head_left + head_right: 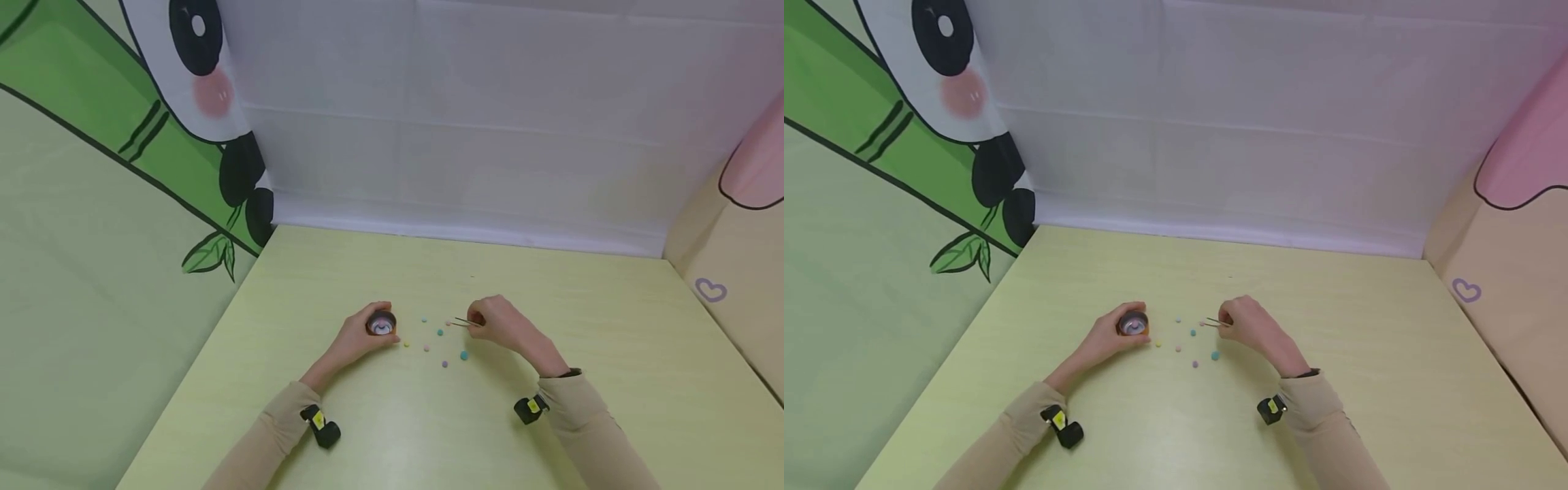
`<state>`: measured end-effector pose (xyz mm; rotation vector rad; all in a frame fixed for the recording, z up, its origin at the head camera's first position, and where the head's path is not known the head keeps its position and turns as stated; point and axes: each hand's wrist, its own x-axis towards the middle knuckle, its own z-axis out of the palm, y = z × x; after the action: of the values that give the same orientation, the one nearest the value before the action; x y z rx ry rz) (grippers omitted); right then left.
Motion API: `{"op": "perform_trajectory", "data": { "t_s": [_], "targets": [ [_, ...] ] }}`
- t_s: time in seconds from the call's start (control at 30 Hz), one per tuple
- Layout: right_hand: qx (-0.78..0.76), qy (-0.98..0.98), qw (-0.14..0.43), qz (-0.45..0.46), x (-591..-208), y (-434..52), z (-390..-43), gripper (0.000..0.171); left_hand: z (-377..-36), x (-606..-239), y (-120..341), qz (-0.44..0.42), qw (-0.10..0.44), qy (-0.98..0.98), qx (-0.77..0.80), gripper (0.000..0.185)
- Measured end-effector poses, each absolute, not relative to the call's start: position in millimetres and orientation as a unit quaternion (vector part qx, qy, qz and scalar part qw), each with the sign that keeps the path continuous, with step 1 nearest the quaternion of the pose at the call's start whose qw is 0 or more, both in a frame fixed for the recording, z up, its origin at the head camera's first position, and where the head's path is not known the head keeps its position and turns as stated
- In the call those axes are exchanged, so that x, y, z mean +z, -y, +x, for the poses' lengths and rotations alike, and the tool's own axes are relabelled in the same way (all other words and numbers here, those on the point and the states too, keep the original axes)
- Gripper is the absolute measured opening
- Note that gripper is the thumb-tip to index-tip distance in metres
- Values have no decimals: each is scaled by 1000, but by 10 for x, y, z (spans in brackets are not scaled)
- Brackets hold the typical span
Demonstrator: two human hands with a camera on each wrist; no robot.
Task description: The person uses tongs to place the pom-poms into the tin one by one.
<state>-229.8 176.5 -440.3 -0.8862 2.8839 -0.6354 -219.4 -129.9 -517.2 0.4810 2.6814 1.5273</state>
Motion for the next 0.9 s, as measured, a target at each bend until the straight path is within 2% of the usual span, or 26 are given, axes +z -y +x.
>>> {"op": "perform_trajectory", "data": {
  "t_s": [0.9],
  "targets": [
    [-226, -939, 50, -256, -4556, -2085, -2405, 5, -2250, -5201, 1235, 138, 14, -862, 488, 70]
  ]
}}
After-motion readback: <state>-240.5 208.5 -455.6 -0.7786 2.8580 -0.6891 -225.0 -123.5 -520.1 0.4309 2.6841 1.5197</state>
